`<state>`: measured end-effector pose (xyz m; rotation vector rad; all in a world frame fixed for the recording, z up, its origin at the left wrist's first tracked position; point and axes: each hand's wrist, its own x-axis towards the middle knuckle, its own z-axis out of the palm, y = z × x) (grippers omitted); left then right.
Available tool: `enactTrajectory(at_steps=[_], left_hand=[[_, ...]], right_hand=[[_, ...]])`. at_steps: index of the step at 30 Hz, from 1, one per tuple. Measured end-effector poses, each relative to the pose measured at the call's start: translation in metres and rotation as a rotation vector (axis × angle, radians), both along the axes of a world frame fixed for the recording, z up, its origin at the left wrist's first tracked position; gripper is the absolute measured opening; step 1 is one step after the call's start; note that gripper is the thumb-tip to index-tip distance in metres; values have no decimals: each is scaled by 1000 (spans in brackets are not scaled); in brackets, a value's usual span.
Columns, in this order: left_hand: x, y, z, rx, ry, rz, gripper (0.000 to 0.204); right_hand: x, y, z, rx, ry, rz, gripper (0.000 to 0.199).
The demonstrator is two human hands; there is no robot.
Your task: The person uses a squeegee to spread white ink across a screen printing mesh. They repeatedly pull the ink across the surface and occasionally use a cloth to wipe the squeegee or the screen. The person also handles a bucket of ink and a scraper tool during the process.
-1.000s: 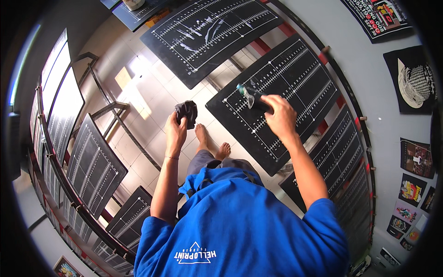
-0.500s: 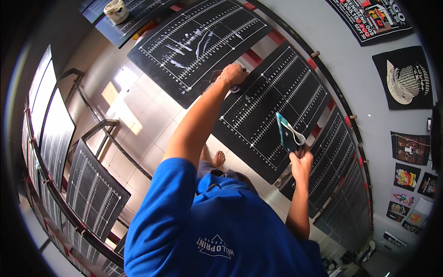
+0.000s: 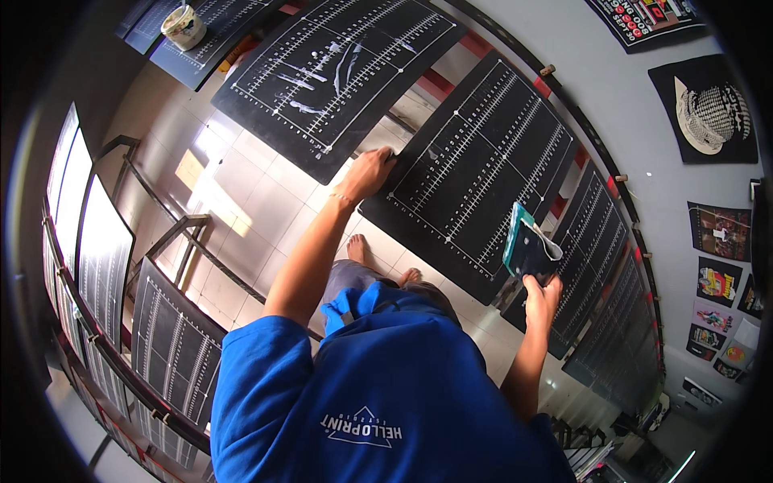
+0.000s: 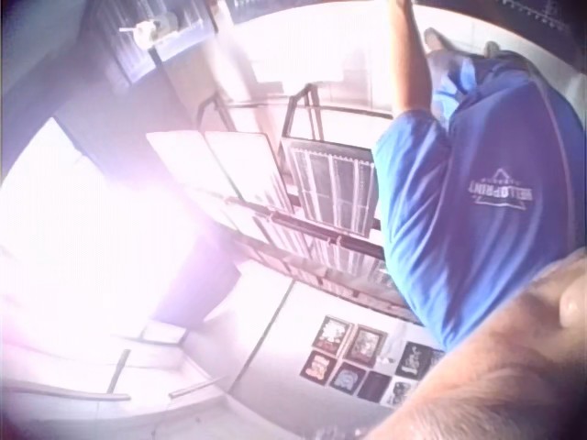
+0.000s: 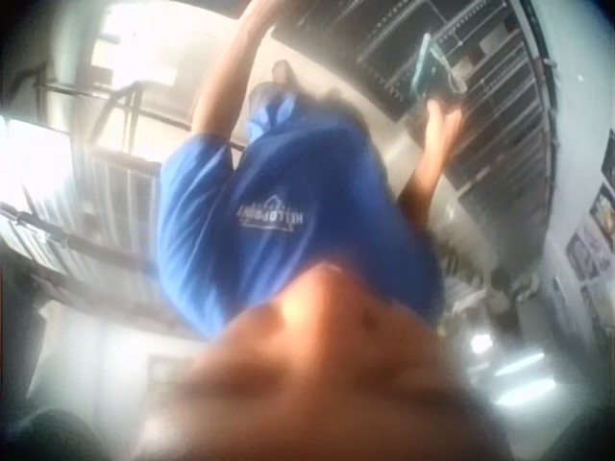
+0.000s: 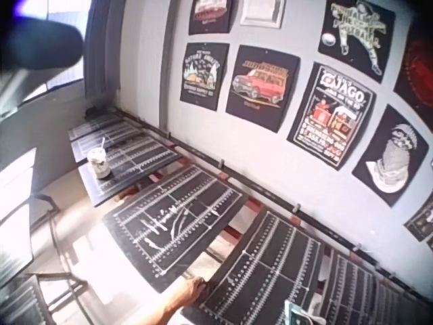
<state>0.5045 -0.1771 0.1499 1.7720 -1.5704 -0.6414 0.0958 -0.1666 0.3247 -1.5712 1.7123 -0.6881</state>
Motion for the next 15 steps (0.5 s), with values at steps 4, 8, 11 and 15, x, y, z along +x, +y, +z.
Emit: enactTrajectory(at_steps=[4,8,11,15], left_hand=[[3,74,11,115,117,35,25],[-41,118,18,223,218,442,27],[-104,125,-4,101,181,840,29],[-200,113,2,-9,190,991,28]], right_hand=[[6,-16,14,-26,-76,127,35],[-24,-31,14,-27,-150,244,36],[-59,-40,12,-13,-128,306,37],[-109,-54,8,22,-226,319,32]])
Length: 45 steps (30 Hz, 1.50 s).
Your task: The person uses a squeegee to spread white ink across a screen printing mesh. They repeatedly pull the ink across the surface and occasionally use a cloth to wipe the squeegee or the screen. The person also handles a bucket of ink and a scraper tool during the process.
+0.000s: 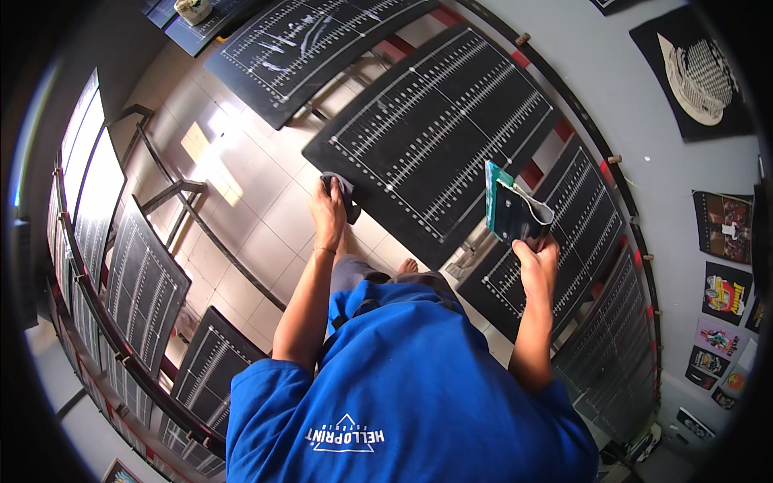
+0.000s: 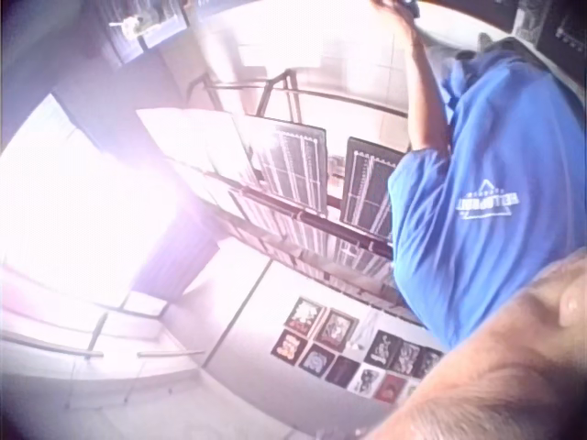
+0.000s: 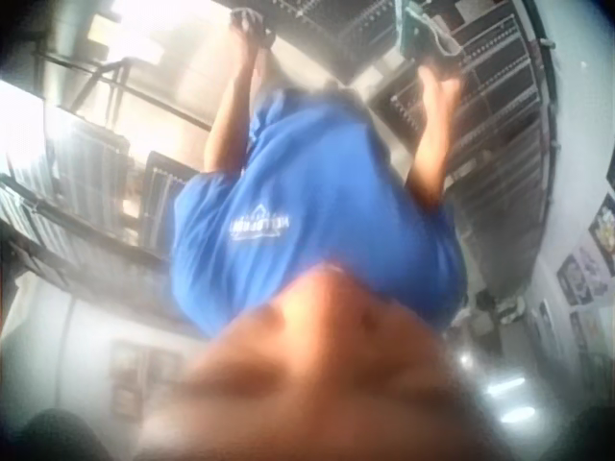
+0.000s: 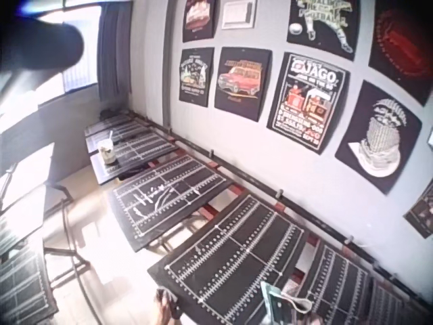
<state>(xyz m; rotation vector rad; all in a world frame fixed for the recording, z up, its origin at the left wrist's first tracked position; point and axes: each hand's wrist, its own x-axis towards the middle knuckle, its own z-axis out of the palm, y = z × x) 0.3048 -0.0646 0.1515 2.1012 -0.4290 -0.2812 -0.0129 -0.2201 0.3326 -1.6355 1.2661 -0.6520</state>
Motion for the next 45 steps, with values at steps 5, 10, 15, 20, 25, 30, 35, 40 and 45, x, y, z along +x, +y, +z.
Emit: enactTrajectory(at_steps=[5,10,15,20,25,30,35,40,45], left_hand=[[-126,5,-2,24,98,22,25],[-209,9,24,-65,71,-40,24],[-239,47,26,84,203,-737,22],[-225,-19,74,35,-352,-1142,18],[-233,-194,68,85,-752,-1211,13],[-245,-295,34,263,-1053,-1221,13],[-269,-256,32,779,-1093,-1538,15],[-243,-114,17,654,-1140,-1653,10],[-220,-41,37,493,-1022,-1506,5]], right_hand=[[-61,-15,-17,56,-25,-41,31],[-72,-19,-20,73,-144,-108,30],[-76,-23,-27,114,-276,-135,30],[-115,-11,-17,89,-249,-230,30],[-173,31,-12,36,-251,-505,42],[-224,83,-5,67,-250,-680,49],[-255,100,-17,114,-269,-829,48],[-235,67,-27,107,-334,-792,44],[-177,21,-19,132,-480,-631,38]])
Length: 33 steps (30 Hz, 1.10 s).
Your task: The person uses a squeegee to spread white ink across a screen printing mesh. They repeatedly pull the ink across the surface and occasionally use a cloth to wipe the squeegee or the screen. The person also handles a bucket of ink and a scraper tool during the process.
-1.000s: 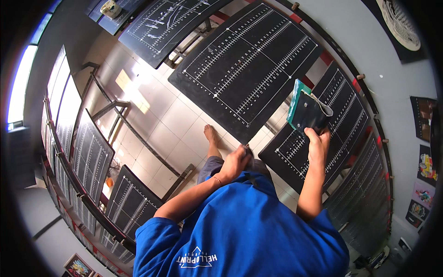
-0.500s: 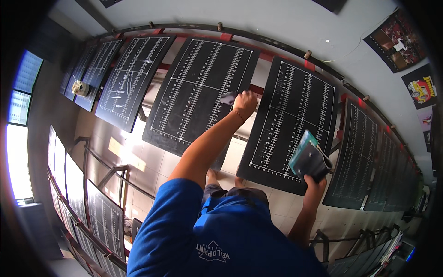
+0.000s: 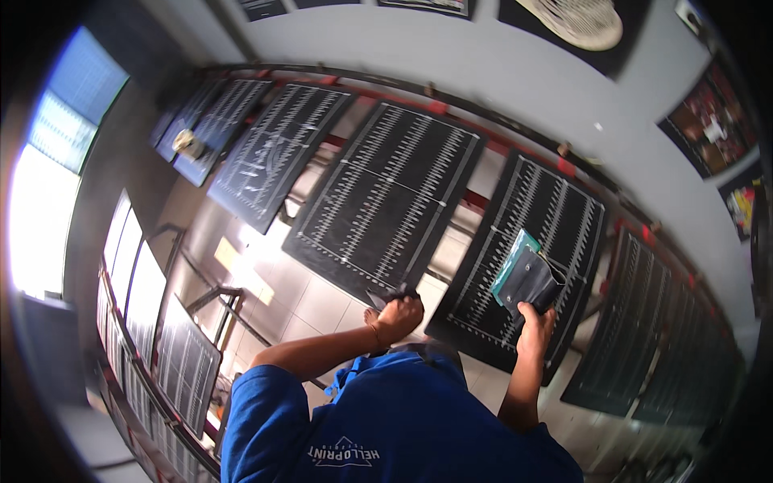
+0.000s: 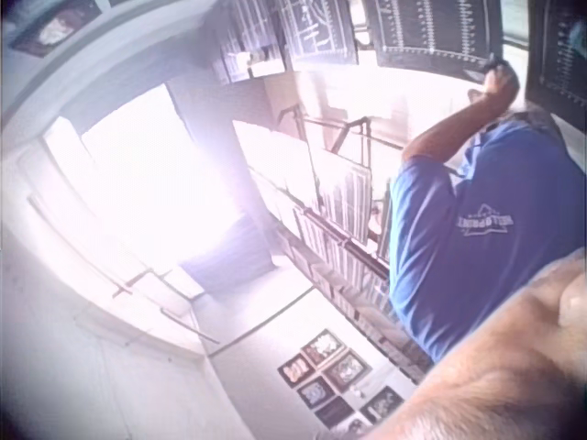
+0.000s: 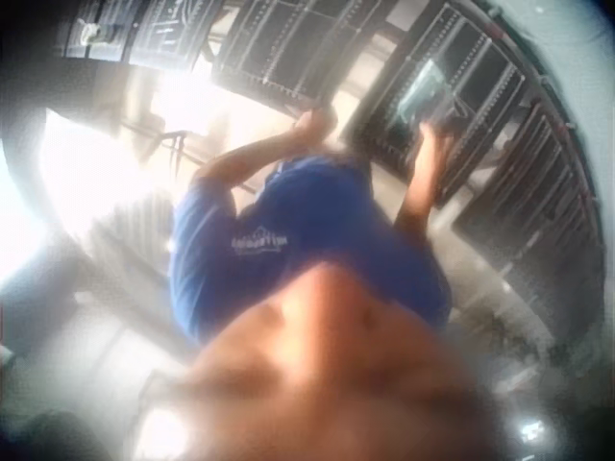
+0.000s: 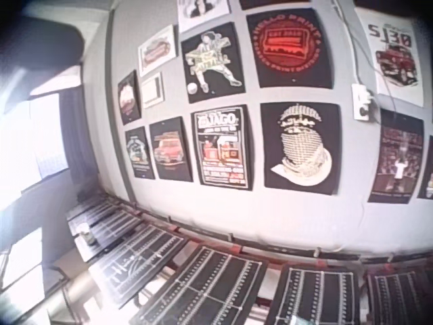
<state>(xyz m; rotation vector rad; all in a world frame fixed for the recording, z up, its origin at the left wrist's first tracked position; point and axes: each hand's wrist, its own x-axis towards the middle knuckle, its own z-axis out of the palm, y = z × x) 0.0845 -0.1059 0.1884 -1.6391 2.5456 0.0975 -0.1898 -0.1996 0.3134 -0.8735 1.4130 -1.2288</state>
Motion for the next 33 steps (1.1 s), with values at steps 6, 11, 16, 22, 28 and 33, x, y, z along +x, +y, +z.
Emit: enactTrajectory(at_steps=[6,11,16,22,28,33], left_hand=[[79,75,39,476,192,175,11],[223,130,65,422,119,456,15],[306,142,22,131,631,987,28],[342,212,-63,-40,1124,1538,29],[363,291,-193,-112,1529,2030,34],[373,305,-235,-137,1732,2236,36]], right_hand=[[89,-27,13,-41,-79,406,36],[188,-29,25,-3,-104,578,38],[327,-17,33,-37,-60,762,39],[494,27,32,-99,-13,916,35],[608,107,-53,167,54,1110,32],[642,158,-234,235,339,1147,29]])
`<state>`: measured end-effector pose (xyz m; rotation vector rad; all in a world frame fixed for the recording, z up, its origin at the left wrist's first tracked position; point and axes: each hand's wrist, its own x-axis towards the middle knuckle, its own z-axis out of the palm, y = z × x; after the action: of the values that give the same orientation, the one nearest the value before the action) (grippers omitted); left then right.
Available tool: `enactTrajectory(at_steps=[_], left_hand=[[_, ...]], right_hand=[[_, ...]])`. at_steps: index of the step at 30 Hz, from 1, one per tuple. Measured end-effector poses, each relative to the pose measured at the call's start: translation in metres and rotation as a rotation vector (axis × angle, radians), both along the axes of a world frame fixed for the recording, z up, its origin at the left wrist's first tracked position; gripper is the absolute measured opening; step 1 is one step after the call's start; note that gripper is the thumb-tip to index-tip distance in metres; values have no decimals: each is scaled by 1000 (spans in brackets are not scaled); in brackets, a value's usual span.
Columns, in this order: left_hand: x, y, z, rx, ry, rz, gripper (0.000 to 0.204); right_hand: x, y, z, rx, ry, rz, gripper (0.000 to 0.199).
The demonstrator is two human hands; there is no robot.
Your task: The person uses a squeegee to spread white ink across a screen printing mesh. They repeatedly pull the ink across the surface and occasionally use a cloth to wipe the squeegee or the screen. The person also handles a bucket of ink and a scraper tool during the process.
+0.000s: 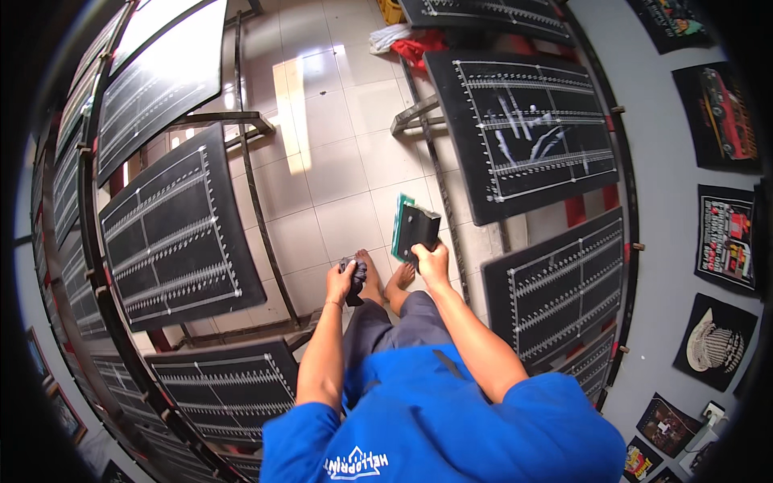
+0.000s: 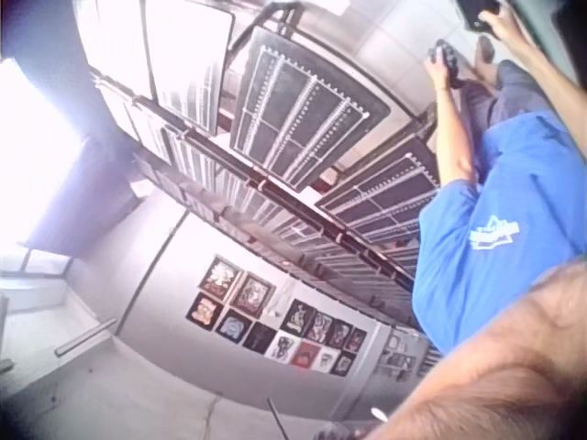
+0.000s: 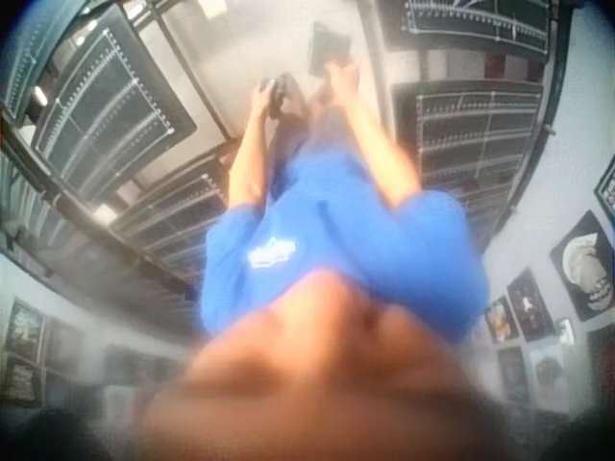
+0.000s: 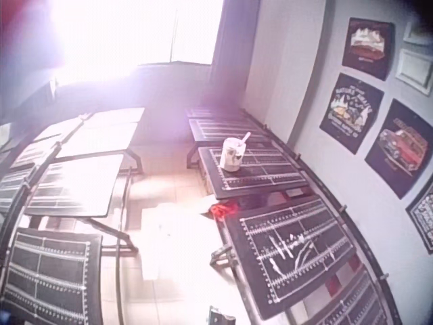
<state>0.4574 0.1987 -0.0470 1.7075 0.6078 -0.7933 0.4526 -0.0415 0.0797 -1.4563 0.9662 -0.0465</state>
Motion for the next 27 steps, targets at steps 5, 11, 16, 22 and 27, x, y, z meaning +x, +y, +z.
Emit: enactTrajectory(at_steps=[5,11,16,22,27], left_hand=[[28,-17,-62,-441,216,413,37],[80,-35,-155,-777,98,483,38],[124,-41,-241,-427,-106,69,32],[171,-84,-342,-714,-37,178,38],[169,-97,-481,-186,-27,292,37]], right_hand=[[5,1,-197,-129,334,-172,29],[22,-50,-355,-220,305,-199,27],[49,-94,-389,-260,203,18,28],[66,-153,-414,-166,79,-103,28],[69,-184,-428,-76,-171,-227,33]])
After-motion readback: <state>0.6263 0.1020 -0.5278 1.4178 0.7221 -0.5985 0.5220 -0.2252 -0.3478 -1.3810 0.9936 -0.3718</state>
